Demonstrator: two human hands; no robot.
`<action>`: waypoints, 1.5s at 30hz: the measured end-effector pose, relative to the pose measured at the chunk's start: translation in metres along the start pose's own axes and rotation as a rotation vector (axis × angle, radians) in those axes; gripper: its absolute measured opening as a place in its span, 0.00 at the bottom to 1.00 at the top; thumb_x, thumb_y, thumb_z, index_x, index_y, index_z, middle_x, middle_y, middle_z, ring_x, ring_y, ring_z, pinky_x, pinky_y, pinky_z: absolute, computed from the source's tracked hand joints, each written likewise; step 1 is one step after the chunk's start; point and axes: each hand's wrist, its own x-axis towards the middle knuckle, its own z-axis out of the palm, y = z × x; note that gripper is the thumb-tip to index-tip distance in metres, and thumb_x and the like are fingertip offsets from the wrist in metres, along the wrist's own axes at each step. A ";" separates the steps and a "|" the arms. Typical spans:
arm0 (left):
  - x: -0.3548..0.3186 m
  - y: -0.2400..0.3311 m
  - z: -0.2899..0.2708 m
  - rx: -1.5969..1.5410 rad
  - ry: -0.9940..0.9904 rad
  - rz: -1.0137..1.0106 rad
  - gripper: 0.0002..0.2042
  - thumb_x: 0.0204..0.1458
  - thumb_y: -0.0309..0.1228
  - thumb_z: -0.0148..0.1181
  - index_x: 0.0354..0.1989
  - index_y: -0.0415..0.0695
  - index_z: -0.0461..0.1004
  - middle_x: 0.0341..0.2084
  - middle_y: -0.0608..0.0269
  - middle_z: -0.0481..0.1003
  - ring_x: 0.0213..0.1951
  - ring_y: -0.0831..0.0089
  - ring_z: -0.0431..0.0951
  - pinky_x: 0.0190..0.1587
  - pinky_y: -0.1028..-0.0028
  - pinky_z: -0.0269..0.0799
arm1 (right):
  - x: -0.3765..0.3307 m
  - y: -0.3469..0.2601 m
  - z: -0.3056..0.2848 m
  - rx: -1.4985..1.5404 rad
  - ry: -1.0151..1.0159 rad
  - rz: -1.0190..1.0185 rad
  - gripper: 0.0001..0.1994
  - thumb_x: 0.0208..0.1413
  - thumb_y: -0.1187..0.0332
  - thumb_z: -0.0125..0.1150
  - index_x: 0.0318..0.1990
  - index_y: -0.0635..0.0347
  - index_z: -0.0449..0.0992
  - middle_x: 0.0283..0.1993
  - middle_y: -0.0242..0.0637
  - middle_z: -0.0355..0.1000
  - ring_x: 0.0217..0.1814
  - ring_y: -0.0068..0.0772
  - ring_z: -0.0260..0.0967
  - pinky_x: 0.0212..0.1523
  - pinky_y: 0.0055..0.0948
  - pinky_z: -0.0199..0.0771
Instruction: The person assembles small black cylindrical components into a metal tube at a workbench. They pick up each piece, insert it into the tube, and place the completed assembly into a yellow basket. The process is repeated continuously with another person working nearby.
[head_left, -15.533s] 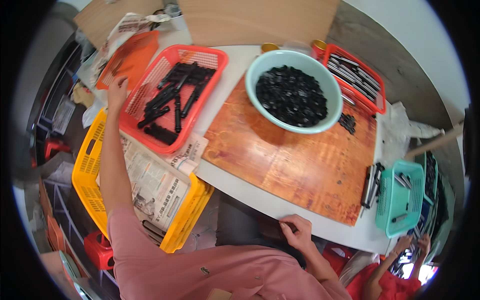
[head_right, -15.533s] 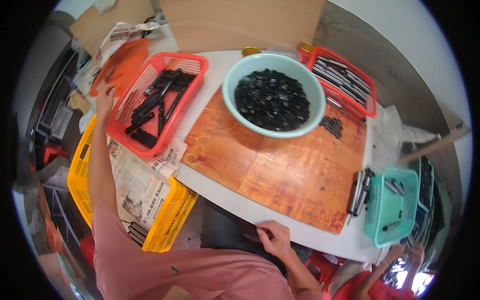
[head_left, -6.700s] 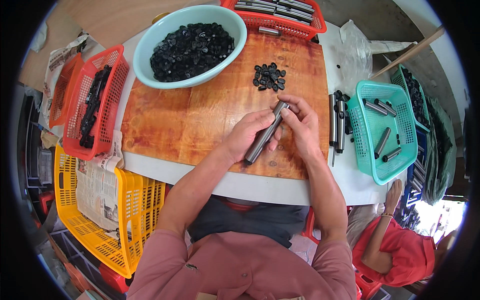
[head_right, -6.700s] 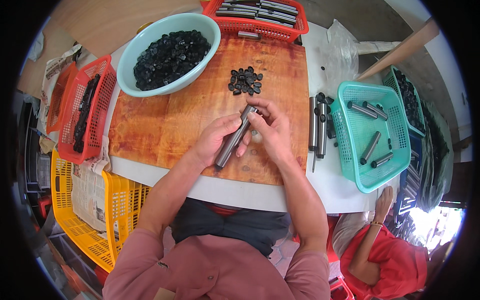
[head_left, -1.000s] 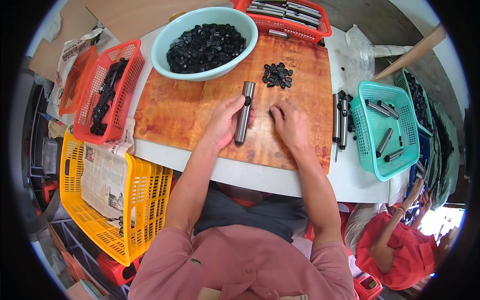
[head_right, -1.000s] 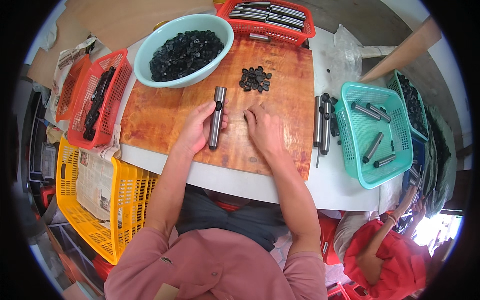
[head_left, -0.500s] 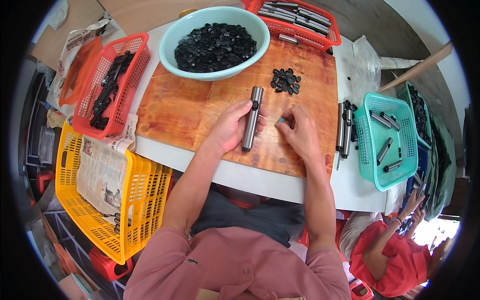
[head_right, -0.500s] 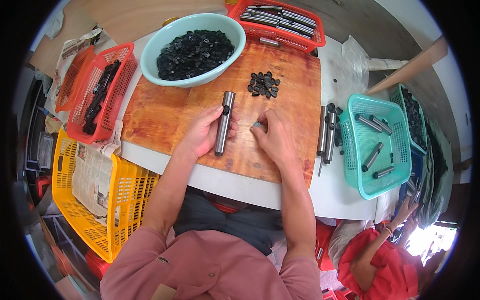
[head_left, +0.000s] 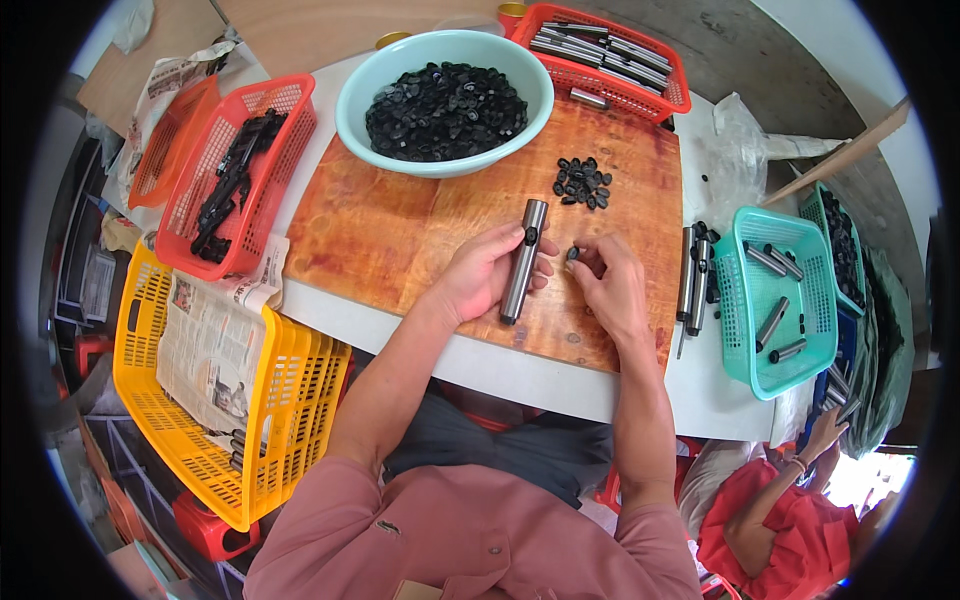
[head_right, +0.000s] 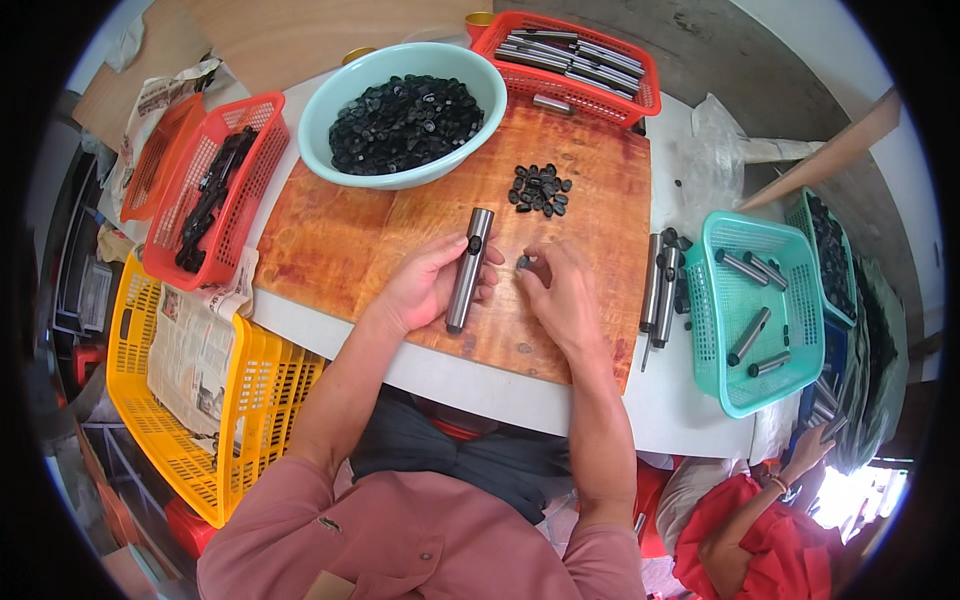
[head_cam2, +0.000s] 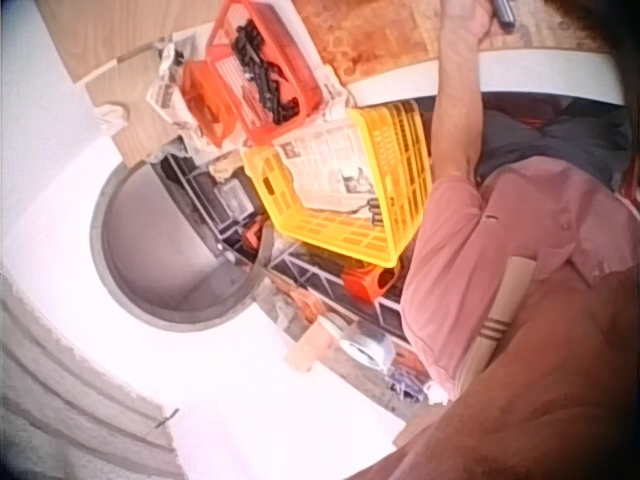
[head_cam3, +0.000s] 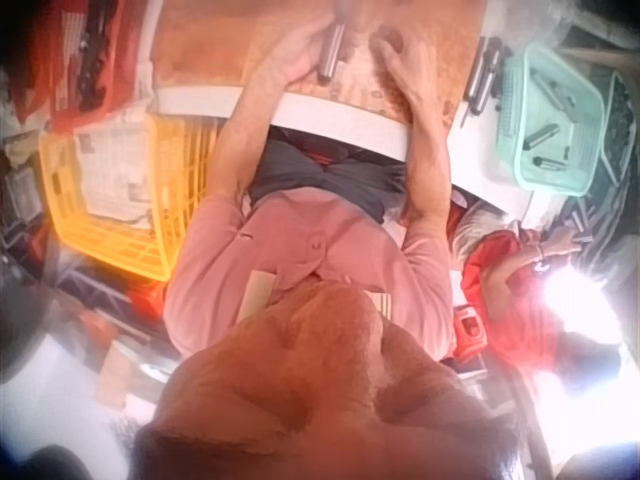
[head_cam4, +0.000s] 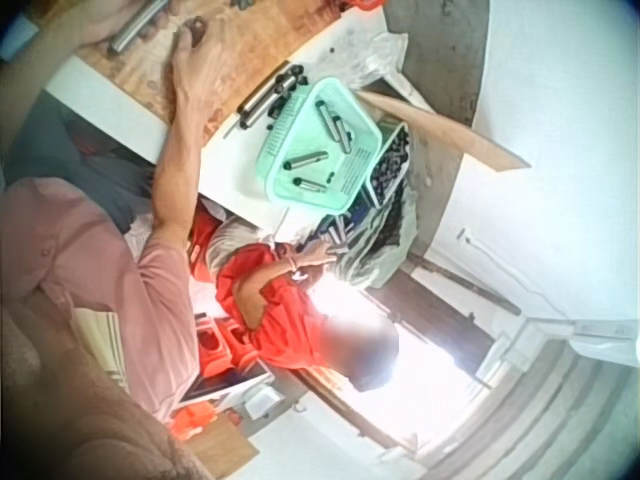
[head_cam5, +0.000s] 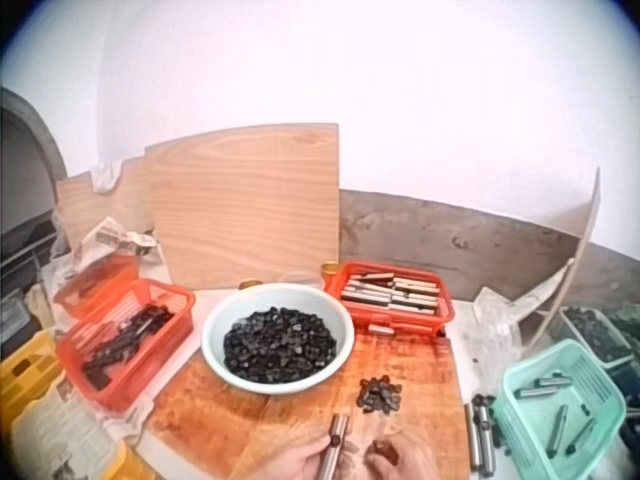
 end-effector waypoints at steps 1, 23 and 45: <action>0.000 -0.001 0.000 0.009 0.000 -0.006 0.20 0.73 0.35 0.45 0.66 0.36 0.66 0.48 0.50 0.78 0.46 0.61 0.82 0.49 0.59 0.81 | -0.001 -0.005 0.002 0.041 0.047 -0.020 0.13 0.52 0.75 0.72 0.45 0.65 0.81 0.37 0.41 0.74 0.33 0.34 0.74 0.35 0.34 0.76; -0.002 -0.010 0.010 0.154 -0.032 -0.025 0.19 0.73 0.35 0.48 0.65 0.37 0.68 0.46 0.59 0.78 0.39 0.71 0.82 0.43 0.70 0.82 | -0.013 -0.027 0.029 0.074 0.235 -0.341 0.13 0.51 0.78 0.72 0.45 0.62 0.82 0.33 0.41 0.76 0.31 0.40 0.77 0.30 0.35 0.77; -0.009 -0.001 0.019 0.275 -0.047 -0.057 0.16 0.72 0.37 0.46 0.57 0.37 0.71 0.28 0.59 0.75 0.22 0.73 0.74 0.25 0.76 0.71 | -0.006 -0.006 0.026 0.545 0.122 0.109 0.13 0.65 0.68 0.66 0.52 0.68 0.80 0.40 0.36 0.77 0.36 0.21 0.72 0.37 0.26 0.73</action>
